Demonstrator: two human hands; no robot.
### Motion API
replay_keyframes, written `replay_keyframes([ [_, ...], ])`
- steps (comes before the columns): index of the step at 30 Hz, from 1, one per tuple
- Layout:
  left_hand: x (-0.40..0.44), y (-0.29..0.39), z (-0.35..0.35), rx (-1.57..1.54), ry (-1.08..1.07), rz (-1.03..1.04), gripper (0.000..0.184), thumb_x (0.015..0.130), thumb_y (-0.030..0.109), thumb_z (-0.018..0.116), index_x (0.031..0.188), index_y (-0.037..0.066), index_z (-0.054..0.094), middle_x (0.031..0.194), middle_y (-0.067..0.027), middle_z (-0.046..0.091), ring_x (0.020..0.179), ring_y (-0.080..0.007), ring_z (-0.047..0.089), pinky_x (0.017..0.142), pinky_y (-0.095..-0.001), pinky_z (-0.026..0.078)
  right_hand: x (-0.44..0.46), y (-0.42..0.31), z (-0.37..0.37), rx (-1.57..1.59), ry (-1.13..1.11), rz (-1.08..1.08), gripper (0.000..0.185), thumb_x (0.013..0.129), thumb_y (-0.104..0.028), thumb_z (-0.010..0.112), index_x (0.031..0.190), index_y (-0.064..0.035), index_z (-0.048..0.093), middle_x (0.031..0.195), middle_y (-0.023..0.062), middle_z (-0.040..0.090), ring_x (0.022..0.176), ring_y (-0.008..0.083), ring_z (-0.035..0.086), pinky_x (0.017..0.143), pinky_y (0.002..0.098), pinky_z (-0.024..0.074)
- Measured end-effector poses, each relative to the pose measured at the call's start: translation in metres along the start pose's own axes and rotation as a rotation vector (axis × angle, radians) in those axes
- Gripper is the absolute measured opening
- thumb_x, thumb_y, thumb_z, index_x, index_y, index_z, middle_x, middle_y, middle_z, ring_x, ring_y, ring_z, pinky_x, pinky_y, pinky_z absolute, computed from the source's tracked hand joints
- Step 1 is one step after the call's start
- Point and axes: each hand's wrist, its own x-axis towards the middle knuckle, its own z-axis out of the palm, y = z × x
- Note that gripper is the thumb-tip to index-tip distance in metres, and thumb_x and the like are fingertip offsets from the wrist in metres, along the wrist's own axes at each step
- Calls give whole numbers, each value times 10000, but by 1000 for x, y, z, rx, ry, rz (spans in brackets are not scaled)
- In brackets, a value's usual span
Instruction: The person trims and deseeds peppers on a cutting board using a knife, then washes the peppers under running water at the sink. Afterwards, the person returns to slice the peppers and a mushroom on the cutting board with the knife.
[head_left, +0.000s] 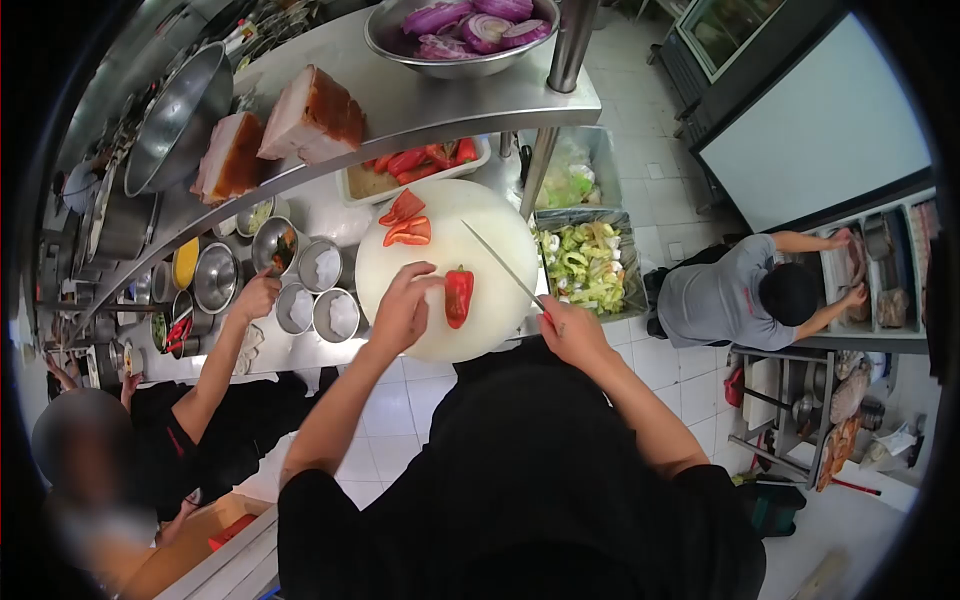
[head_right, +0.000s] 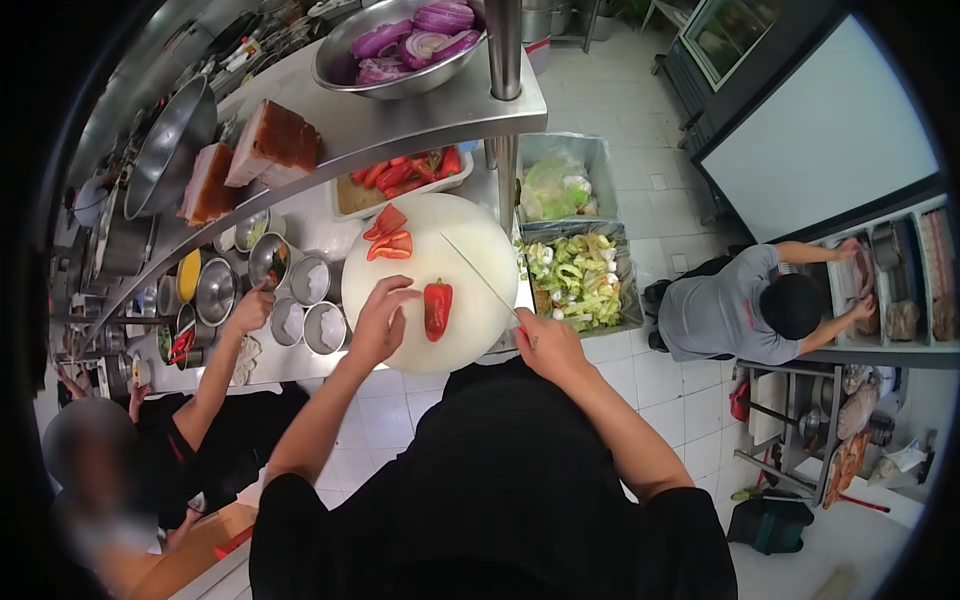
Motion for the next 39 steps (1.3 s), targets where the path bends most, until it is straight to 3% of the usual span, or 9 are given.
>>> replay_keyframes([
  [2, 0, 26, 28, -282, 291, -483, 469, 839, 21, 797, 1280, 73, 645, 1323, -162, 609, 1219, -383, 606, 989, -452, 552, 4, 7, 5, -216, -130, 104, 219, 1015, -210, 643, 1149, -50, 576, 787, 202, 721, 737, 446, 710, 661, 583, 546],
  [3, 8, 35, 41, -278, 296, -490, 469, 839, 21, 797, 1280, 73, 645, 1323, -162, 609, 1219, -383, 606, 989, -452, 552, 8, 6, 4, -213, -135, 97, 219, 1015, -210, 643, 1149, -50, 576, 787, 202, 721, 737, 446, 710, 661, 583, 546],
  [5, 22, 45, 62, -56, 369, -356, 487, 834, 67, 853, 1241, 18, 591, 1281, -195, 603, 1172, -406, 620, 962, -440, 552, 16, 1, 0, -252, -154, 92, 207, 1024, -224, 627, 1087, -52, 531, 784, 203, 724, 740, 439, 719, 658, 574, 557],
  [9, 15, 36, 76, -20, 373, -183, 386, 821, 14, 832, 1163, 49, 657, 1248, -168, 641, 1136, -391, 634, 954, -429, 554, 30, -14, -1, -217, -76, -57, 201, 1032, -217, 617, 1097, -45, 534, 780, 200, 726, 726, 435, 722, 643, 567, 559],
  [12, 21, 45, 67, 38, 336, -198, 328, 827, -9, 801, 1127, 64, 689, 1235, -118, 671, 1119, -365, 648, 931, -429, 565, 45, -28, 8, -207, -140, -103, 176, 1045, -208, 598, 1090, -50, 536, 773, 196, 727, 703, 416, 725, 624, 539, 567],
  [18, 27, 47, 68, 92, 305, -205, 330, 847, 0, 754, 1152, 121, 712, 1245, -36, 680, 1133, -312, 649, 861, -414, 591, 42, -22, 25, -202, -59, -164, 181, 1038, -210, 601, 1099, -56, 530, 778, 184, 722, 695, 419, 721, 615, 539, 562],
  [28, 38, 41, 64, 58, 281, -173, 308, 847, 0, 753, 1131, 114, 724, 1228, -57, 684, 1123, -318, 654, 866, -420, 587, 34, -25, 33, -173, -13, -87, 142, 1025, -169, 622, 1068, -69, 531, 775, 169, 713, 670, 421, 701, 585, 540, 544],
  [30, 37, 39, 65, 44, 276, -197, 320, 827, -10, 766, 1129, 75, 704, 1227, -102, 682, 1102, -348, 650, 912, -433, 560, 30, -28, 31, -193, -59, -70, 179, 995, -157, 617, 1103, -50, 522, 756, 188, 704, 679, 422, 716, 604, 549, 554],
  [39, 37, 39, 63, 25, 253, -206, 281, 865, 15, 733, 1131, 103, 719, 1241, -75, 683, 1123, -338, 651, 910, -421, 579, 9, -30, 17, -164, -213, 89, 186, 984, -140, 604, 1115, -38, 521, 791, 216, 726, 707, 468, 708, 635, 571, 550],
])
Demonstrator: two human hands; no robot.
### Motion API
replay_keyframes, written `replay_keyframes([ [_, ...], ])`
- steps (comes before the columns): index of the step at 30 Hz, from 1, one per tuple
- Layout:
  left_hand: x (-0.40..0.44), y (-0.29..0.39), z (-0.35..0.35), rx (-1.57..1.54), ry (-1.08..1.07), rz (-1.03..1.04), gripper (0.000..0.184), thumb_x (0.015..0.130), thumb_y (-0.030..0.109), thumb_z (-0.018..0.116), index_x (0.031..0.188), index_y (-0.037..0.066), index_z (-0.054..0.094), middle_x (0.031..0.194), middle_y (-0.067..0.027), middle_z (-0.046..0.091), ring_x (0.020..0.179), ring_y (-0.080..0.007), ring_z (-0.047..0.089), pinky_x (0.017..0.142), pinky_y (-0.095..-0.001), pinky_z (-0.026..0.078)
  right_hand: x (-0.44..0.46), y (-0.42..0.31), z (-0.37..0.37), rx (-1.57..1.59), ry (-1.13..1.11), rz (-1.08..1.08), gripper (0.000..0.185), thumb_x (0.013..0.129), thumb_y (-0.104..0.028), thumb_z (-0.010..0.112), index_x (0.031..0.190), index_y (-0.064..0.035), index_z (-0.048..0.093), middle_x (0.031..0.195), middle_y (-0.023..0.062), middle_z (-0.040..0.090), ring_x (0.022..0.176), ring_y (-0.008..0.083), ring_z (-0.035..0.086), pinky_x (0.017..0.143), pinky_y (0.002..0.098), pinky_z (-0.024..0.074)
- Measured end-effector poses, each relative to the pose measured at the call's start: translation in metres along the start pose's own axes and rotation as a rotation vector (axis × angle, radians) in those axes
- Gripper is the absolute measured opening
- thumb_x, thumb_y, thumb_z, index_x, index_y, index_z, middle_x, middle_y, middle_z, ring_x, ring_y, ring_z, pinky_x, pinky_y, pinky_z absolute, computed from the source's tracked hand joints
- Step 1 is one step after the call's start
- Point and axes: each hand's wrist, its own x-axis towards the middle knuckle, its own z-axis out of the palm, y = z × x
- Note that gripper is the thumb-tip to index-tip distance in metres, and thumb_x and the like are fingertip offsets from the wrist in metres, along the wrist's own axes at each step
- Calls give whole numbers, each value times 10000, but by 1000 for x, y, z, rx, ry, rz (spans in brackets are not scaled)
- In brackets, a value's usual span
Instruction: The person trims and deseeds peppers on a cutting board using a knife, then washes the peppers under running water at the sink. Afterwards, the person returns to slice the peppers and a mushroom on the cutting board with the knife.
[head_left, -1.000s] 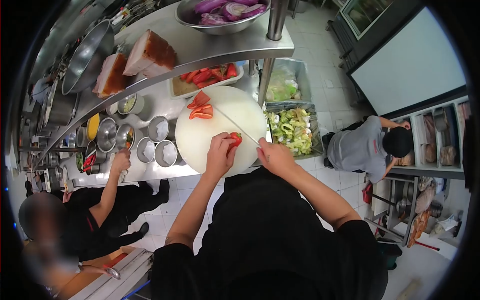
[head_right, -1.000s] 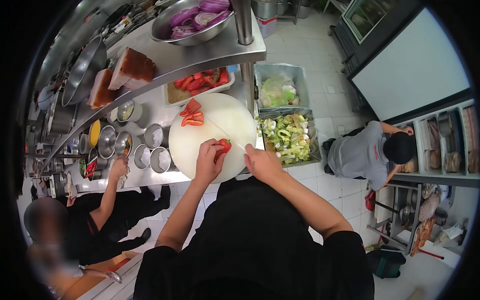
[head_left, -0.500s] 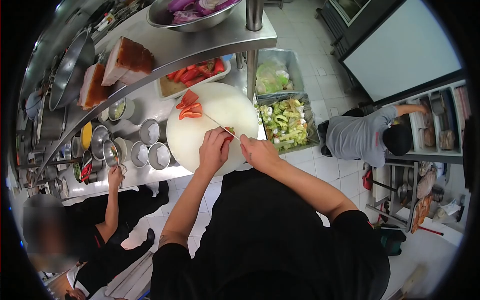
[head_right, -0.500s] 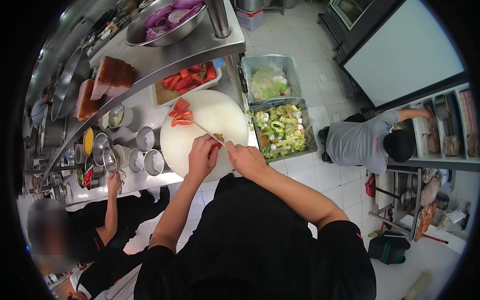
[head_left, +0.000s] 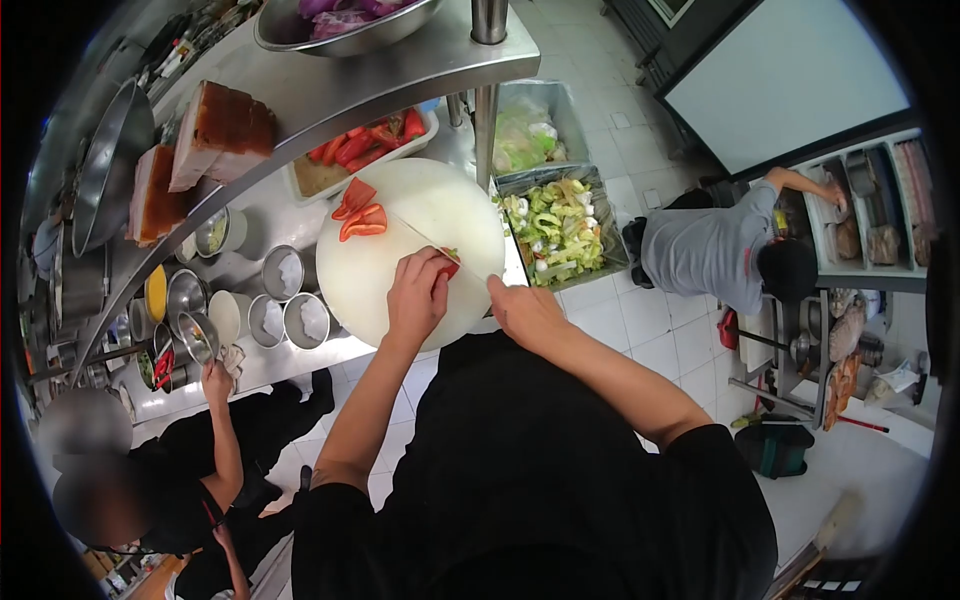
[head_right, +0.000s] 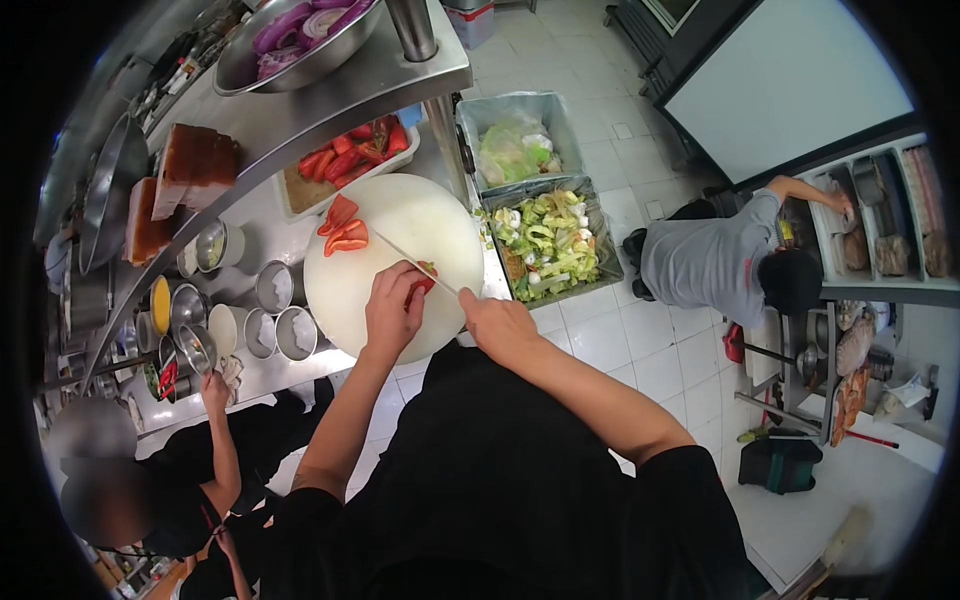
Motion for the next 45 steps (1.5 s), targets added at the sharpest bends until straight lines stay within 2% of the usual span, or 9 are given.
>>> replay_keyframes([
  [6, 1, -5, 0, 7, 12, -36, 305, 862, 38, 760, 1154, 104, 700, 1273, -101, 664, 1132, -343, 651, 929, -435, 576, -54, 12, -22, 12, -161, 211, 209, 1038, -215, 595, 1131, -35, 543, 830, 243, 724, 833, 486, 710, 728, 610, 535],
  [10, 3, 7, -20, 39, -86, -99, 415, 840, 73, 817, 1222, 96, 658, 1295, -120, 641, 1146, -358, 651, 946, -447, 571, -47, 24, -25, 196, -178, 165, 216, 1057, -242, 594, 1105, -36, 554, 830, 237, 724, 818, 491, 701, 721, 605, 530],
  [12, 2, -4, -26, 48, -181, -204, 536, 807, 97, 865, 1281, 79, 616, 1306, -141, 624, 1168, -363, 648, 966, -453, 566, -53, 42, -25, 222, -60, 228, 217, 1046, -251, 629, 1088, -48, 565, 840, 218, 730, 785, 488, 693, 697, 589, 531],
  [13, 1, -13, -30, 52, -176, -211, 536, 807, 97, 865, 1281, 79, 616, 1306, -141, 624, 1168, -363, 648, 966, -453, 566, -62, 49, -14, 36, 156, 190, 206, 1040, -247, 649, 1087, -63, 569, 836, 209, 730, 754, 476, 692, 667, 573, 530],
  [16, 6, -34, -43, -6, -271, -96, 594, 790, 99, 880, 1314, 63, 603, 1313, -147, 625, 1190, -356, 642, 976, -462, 561, -86, 53, -24, 52, 312, 138, 183, 1038, -224, 648, 1070, -66, 562, 829, 213, 726, 733, 467, 693, 647, 574, 529],
  [20, 13, -49, -54, 100, -355, 1, 611, 743, 103, 908, 1302, 86, 662, 1280, -122, 658, 1184, -350, 645, 994, -454, 552, -88, 96, -5, -118, 250, 266, 151, 1039, -184, 640, 1119, -74, 575, 811, 183, 720, 724, 445, 699, 629, 555, 539],
  [25, 28, -55, -53, 151, -404, 90, 600, 664, 90, 934, 1220, 98, 709, 1186, -64, 701, 1182, -306, 639, 1026, -443, 509, -90, 75, -23, -73, 370, 163, 150, 1045, -200, 641, 1093, -79, 565, 836, 167, 716, 724, 443, 693, 624, 550, 536],
  [31, 44, -60, -53, 71, -445, 172, 573, 622, 68, 937, 1162, 115, 752, 1160, -28, 726, 1171, -288, 634, 1035, -440, 493, -93, 67, -26, -8, 148, -134, 130, 1055, -222, 636, 1084, -115, 568, 816, 131, 703, 733, 420, 691, 616, 528, 538],
  [45, 52, -54, -51, 148, -477, 243, 534, 609, 87, 944, 1116, 152, 791, 1088, 8, 749, 1188, -238, 620, 1251, -533, 289, -91, 57, -26, -29, -10, -94, 135, 1054, -222, 609, 1050, -102, 548, 816, 165, 717, 746, 436, 698, 647, 569, 529],
])
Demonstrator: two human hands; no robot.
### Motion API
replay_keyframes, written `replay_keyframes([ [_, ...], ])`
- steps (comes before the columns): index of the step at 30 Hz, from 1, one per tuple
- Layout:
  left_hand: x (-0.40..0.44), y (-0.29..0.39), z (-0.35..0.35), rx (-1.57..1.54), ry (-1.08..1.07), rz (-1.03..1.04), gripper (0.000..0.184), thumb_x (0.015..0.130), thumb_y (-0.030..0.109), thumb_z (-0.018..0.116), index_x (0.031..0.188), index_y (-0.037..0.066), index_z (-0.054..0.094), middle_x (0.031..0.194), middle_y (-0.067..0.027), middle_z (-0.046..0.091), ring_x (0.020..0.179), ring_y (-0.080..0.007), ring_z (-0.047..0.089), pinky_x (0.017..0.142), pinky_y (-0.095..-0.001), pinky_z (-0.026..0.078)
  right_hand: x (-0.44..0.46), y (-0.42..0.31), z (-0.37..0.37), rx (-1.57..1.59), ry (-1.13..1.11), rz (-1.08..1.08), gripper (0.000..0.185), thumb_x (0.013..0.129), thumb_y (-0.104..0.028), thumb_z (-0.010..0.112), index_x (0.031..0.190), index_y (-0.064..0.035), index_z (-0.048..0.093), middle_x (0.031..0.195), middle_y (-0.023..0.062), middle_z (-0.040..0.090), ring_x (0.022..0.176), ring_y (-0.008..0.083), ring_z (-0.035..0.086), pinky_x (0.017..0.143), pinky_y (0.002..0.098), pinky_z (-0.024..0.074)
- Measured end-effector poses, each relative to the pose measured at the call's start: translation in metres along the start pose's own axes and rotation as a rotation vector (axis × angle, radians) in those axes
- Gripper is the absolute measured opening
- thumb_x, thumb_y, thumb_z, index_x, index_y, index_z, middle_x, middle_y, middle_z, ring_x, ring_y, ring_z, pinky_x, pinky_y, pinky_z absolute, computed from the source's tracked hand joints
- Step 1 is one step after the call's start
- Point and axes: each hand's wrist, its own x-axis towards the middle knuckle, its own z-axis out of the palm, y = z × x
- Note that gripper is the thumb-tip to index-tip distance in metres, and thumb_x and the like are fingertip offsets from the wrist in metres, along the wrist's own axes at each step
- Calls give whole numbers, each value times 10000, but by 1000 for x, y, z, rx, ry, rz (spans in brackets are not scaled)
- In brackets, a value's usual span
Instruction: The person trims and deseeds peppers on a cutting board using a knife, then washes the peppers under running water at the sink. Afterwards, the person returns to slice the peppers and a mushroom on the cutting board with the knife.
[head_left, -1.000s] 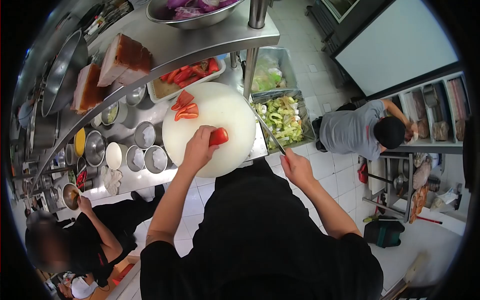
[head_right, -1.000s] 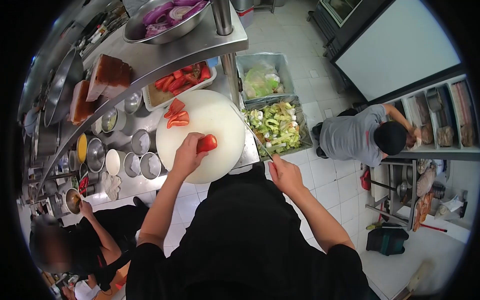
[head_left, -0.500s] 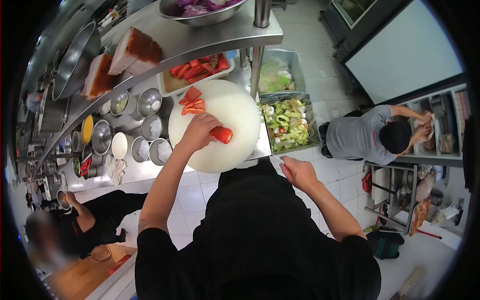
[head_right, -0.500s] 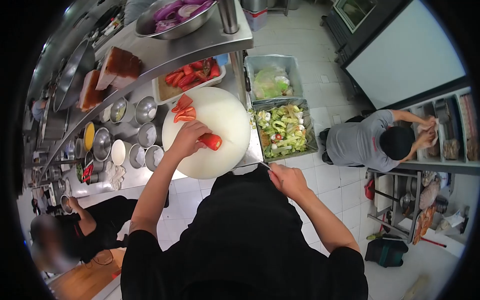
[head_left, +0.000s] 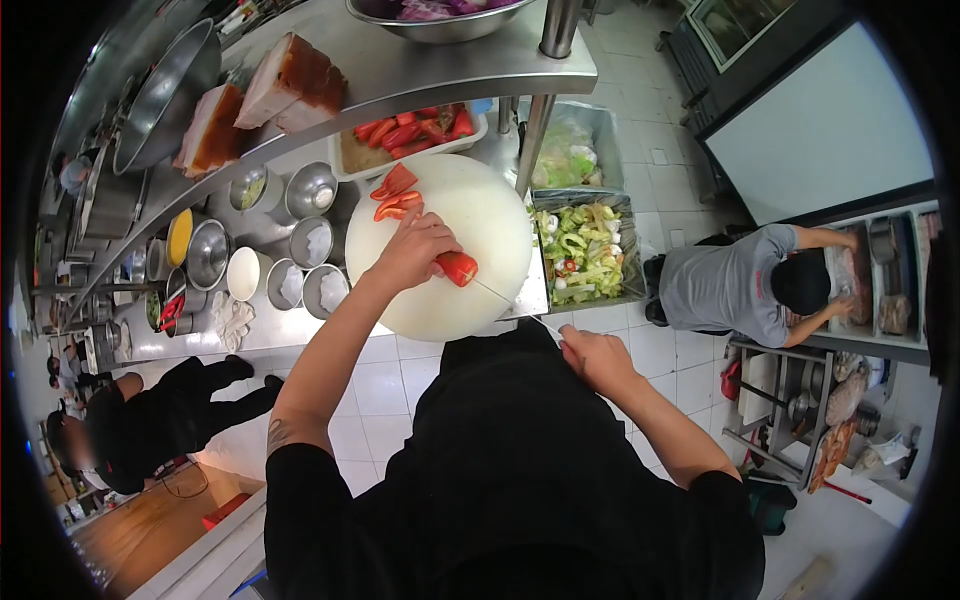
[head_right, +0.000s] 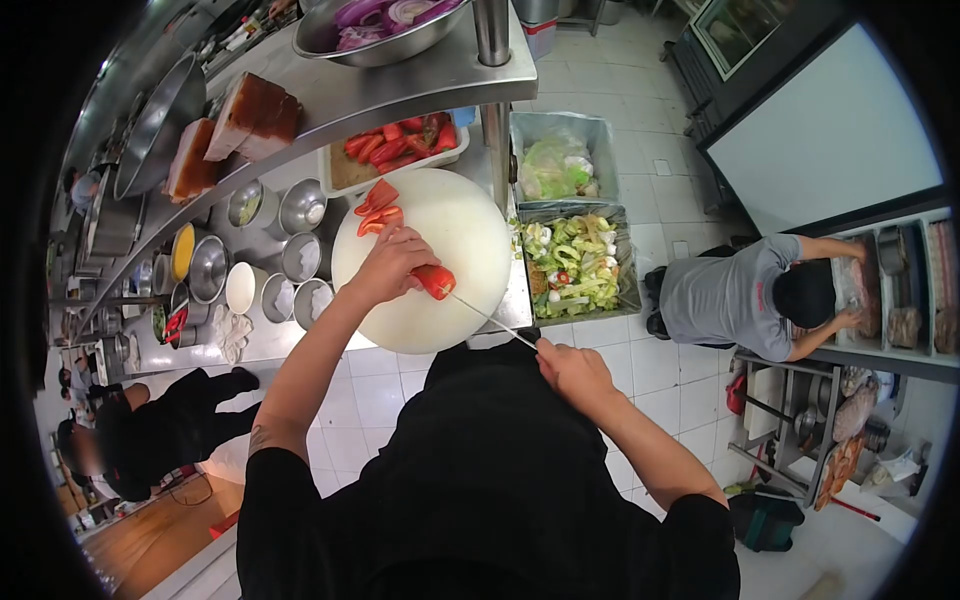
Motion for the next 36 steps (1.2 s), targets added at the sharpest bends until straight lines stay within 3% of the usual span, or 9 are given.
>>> replay_keyframes([
  [4, 3, 3, 0, 28, -19, 6, 503, 609, 101, 949, 1086, 155, 798, 1046, 26, 751, 1162, -204, 635, 1294, -610, 209, 24, -18, 1, -31, -37, 54, 128, 1050, -208, 600, 1054, -87, 559, 803, 189, 713, 730, 446, 699, 654, 576, 531],
  [10, 9, -1, -7, 91, -106, -11, 481, 617, 116, 953, 1071, 172, 804, 1031, 60, 750, 1161, -193, 638, 1302, -656, 173, 41, -30, 7, -53, -14, 38, 104, 1013, -148, 595, 1062, -64, 561, 761, 195, 702, 725, 439, 706, 645, 576, 524],
  [14, 13, -2, -11, 109, -171, -8, 474, 619, 126, 962, 1063, 170, 801, 1033, 70, 748, 1174, -183, 635, 1307, -661, 150, 69, -38, 16, -28, 5, -19, 109, 990, -118, 587, 1070, -50, 558, 745, 201, 701, 725, 441, 709, 643, 572, 530],
  [19, 3, -24, -28, -17, 0, -9, 536, 599, 173, 972, 1109, 171, 807, 1064, 82, 753, 1214, -184, 615, 1311, -667, 139, 73, -40, 21, -34, 16, -17, 115, 982, -97, 568, 1081, -38, 555, 761, 214, 712, 743, 450, 718, 656, 566, 541],
  [23, 4, -17, -31, 18, -60, -41, 548, 586, 183, 980, 1108, 164, 814, 1059, 75, 759, 1210, -192, 616, 1305, -660, 157, 74, -43, 19, -37, -6, -21, 105, 989, -103, 558, 1071, -37, 552, 776, 220, 718, 752, 448, 723, 664, 564, 545],
  [25, 7, -16, -25, 53, -127, 55, 498, 617, 166, 976, 1088, 176, 815, 1054, 70, 753, 1210, -208, 613, 1289, -621, 169, 73, -42, 18, -57, -50, 13, 100, 995, -107, 549, 1064, -35, 551, 779, 222, 718, 754, 450, 724, 666, 565, 550],
  [32, 6, -12, -16, 101, -102, 109, 459, 633, 194, 950, 1074, 193, 820, 1036, 91, 745, 1203, -186, 614, 1295, -646, 191, 73, -37, 11, -56, -53, -46, 115, 1000, -108, 540, 1082, -31, 562, 771, 216, 717, 747, 444, 730, 669, 559, 561],
  [36, 7, -12, -13, 146, -113, 137, 430, 661, 177, 932, 1076, 193, 820, 1036, 99, 736, 1211, -171, 603, 1314, -665, 166, 111, -57, 15, -107, -127, 1, 150, 1000, -98, 541, 1131, -34, 576, 848, 204, 746, 802, 427, 748, 716, 539, 584],
])
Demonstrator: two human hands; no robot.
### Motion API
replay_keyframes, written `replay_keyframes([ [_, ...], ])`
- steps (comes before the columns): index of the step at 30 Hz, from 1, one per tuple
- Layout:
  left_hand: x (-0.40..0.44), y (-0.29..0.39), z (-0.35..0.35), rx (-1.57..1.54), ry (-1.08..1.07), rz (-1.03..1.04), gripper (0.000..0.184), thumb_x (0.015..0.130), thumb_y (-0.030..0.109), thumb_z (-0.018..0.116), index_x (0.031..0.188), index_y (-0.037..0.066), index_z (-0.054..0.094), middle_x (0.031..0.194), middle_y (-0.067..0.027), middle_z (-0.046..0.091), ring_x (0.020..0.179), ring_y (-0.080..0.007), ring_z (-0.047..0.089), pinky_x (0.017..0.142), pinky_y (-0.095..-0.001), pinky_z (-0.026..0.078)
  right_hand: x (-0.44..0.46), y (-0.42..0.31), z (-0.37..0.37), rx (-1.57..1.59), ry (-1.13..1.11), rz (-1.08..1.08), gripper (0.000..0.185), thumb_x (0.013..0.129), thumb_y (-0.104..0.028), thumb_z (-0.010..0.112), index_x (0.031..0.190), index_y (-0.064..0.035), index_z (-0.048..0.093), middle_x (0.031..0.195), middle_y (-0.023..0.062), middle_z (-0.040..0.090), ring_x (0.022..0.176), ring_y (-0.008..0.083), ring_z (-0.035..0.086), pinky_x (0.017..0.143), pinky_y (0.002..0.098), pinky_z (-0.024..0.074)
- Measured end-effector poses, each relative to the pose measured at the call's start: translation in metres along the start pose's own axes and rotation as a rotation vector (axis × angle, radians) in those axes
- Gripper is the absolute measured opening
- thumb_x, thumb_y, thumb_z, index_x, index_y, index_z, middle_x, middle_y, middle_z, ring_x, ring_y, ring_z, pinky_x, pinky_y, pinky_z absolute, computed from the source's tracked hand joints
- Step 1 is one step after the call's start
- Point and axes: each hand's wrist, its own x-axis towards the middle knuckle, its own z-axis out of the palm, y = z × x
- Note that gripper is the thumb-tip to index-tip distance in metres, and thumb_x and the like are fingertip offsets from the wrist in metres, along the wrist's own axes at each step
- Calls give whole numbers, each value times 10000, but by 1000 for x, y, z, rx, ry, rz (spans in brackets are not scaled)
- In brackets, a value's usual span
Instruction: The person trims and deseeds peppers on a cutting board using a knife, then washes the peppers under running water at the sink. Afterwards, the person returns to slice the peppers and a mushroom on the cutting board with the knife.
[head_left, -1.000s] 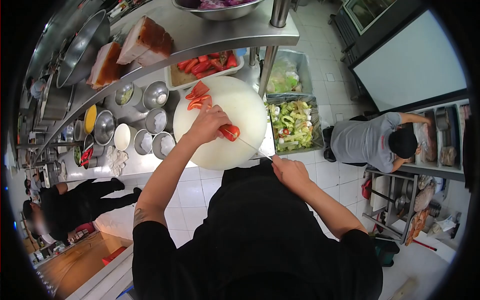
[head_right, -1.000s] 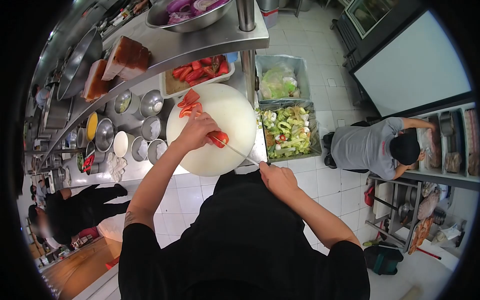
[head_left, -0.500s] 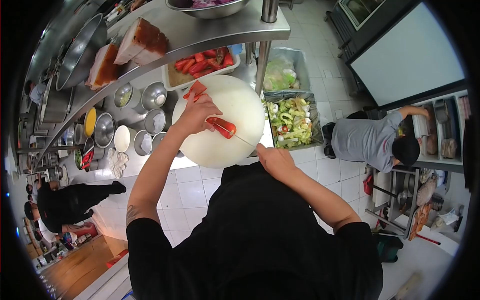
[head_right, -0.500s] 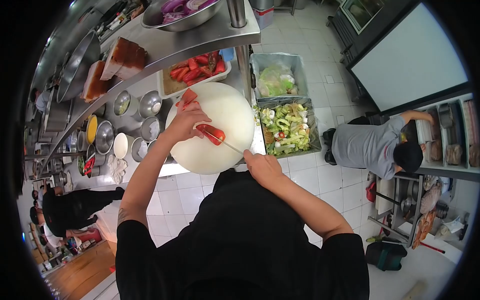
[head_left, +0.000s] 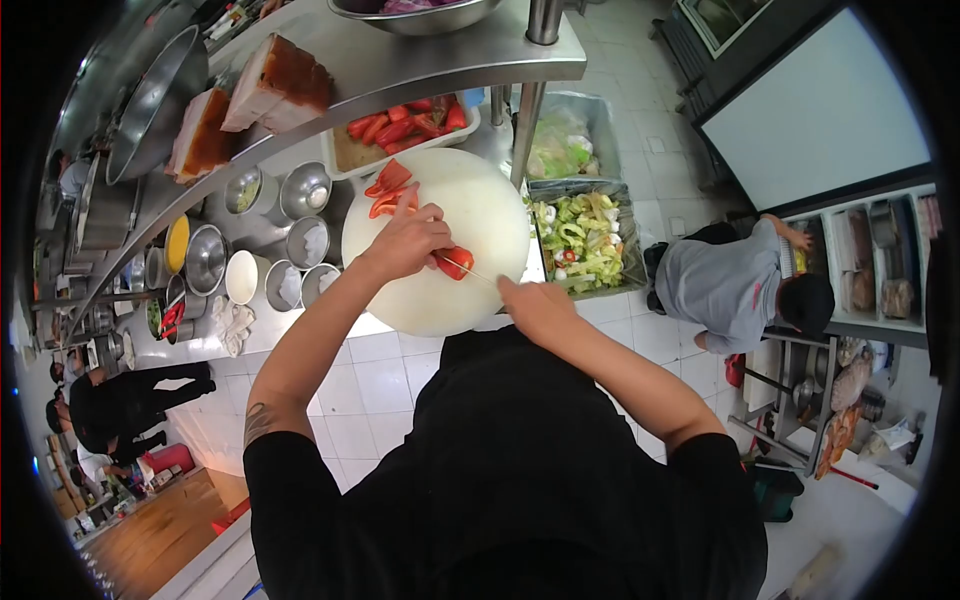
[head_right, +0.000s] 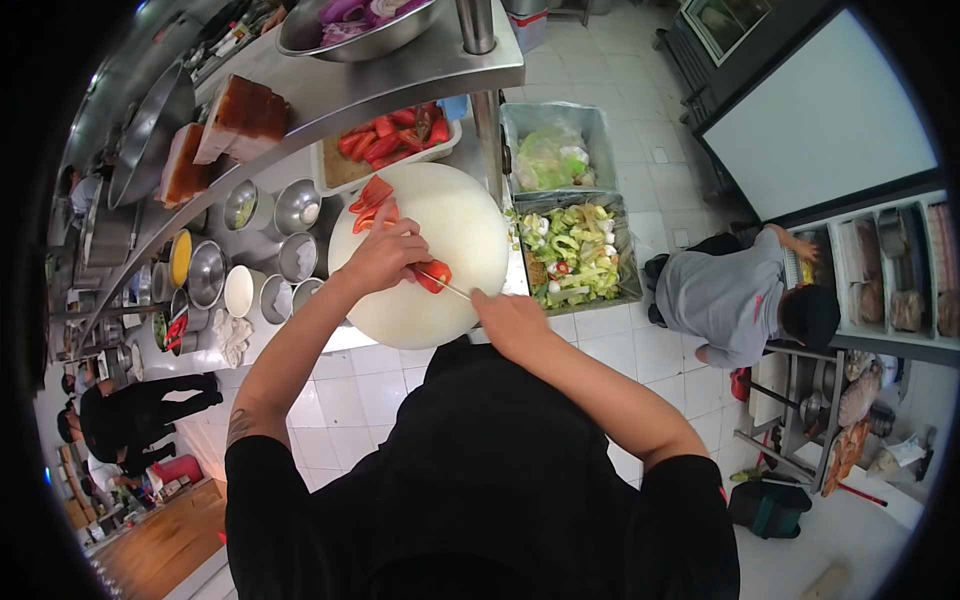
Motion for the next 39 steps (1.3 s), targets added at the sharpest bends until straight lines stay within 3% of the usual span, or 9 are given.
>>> replay_keyframes([
  [5, -1, 1, 0, 70, -17, -14, 449, 653, 185, 935, 1086, 214, 819, 1061, 114, 735, 1226, -163, 597, 1315, -681, 134, 0, -7, -7, -20, -88, 38, 178, 1008, -100, 530, 1168, -42, 581, 920, 210, 764, 883, 417, 762, 759, 545, 589],
  [11, -29, 12, 9, -301, 82, -292, 512, 709, 125, 929, 1194, 119, 764, 1081, -2, 722, 1198, -246, 624, 1226, -480, 418, -116, 36, -69, -75, -393, 201, 267, 1048, -186, 579, 1298, -93, 577, 906, 191, 764, 873, 434, 745, 749, 571, 574],
  [14, -47, 26, 26, -562, 336, -534, 528, 766, 93, 935, 1247, 46, 721, 1106, -122, 708, 1126, -302, 668, 946, -402, 588, -90, 39, -34, 124, 195, 136, 509, 1050, -230, 627, 1537, -139, 507, 992, 195, 744, 837, 438, 727, 737, 555, 578],
  [18, -54, 12, 48, -641, 206, -645, 446, 841, 74, 891, 1251, 40, 720, 1123, -120, 714, 1023, -253, 710, 927, -361, 592, -3, 25, 13, 29, 431, 159, 566, 1003, -177, 684, 1546, -116, 536, 1092, 193, 620, 878, 412, 688, 719, 509, 578],
  [23, -60, -7, 67, -1252, 386, -760, 288, 961, 54, 787, 1226, -30, 715, 1117, -92, 750, 994, -154, 719, 883, -281, 581, 41, 24, 18, -85, 477, 87, 540, 946, -190, 740, 1462, -87, 618, 1181, 208, 572, 998, 373, 637, 769, 480, 574],
  [26, -62, 4, 72, -1150, 589, -781, 269, 974, 31, 776, 1225, -33, 703, 1106, -93, 749, 981, -137, 709, 908, -267, 561, 47, 5, 0, -110, 638, -63, 518, 950, -199, 750, 1437, -76, 625, 1213, 209, 573, 1029, 385, 657, 808, 496, 579],
  [28, -65, 16, 85, -1151, 673, -809, 267, 977, 25, 770, 1227, -33, 697, 1107, -95, 749, 984, -137, 708, 909, -271, 563, 53, -23, -3, 240, 367, -23, 597, 950, -231, 765, 1485, -67, 559, 1292, 205, 556, 1095, 399, 669, 865, 498, 582],
  [33, -65, 34, 90, -1219, 908, -852, 267, 974, 36, 772, 1209, -52, 681, 1078, -118, 761, 975, -155, 727, 880, -285, 579, 74, -43, 42, 320, 266, 7, 823, 936, -295, 784, 1617, -65, 383, 1367, 205, 543, 1097, 420, 673, 904, 475, 566],
  [39, -42, 17, 44, -957, 896, -835, 240, 957, 107, 826, 1103, -47, 714, 998, -75, 762, 896, -138, 723, 800, -283, 575, 82, -29, 26, 567, 378, -116, 677, 960, -188, 787, 1555, -42, 498, 1318, 153, 601, 1015, 240, 699, 844, 367, 567],
])
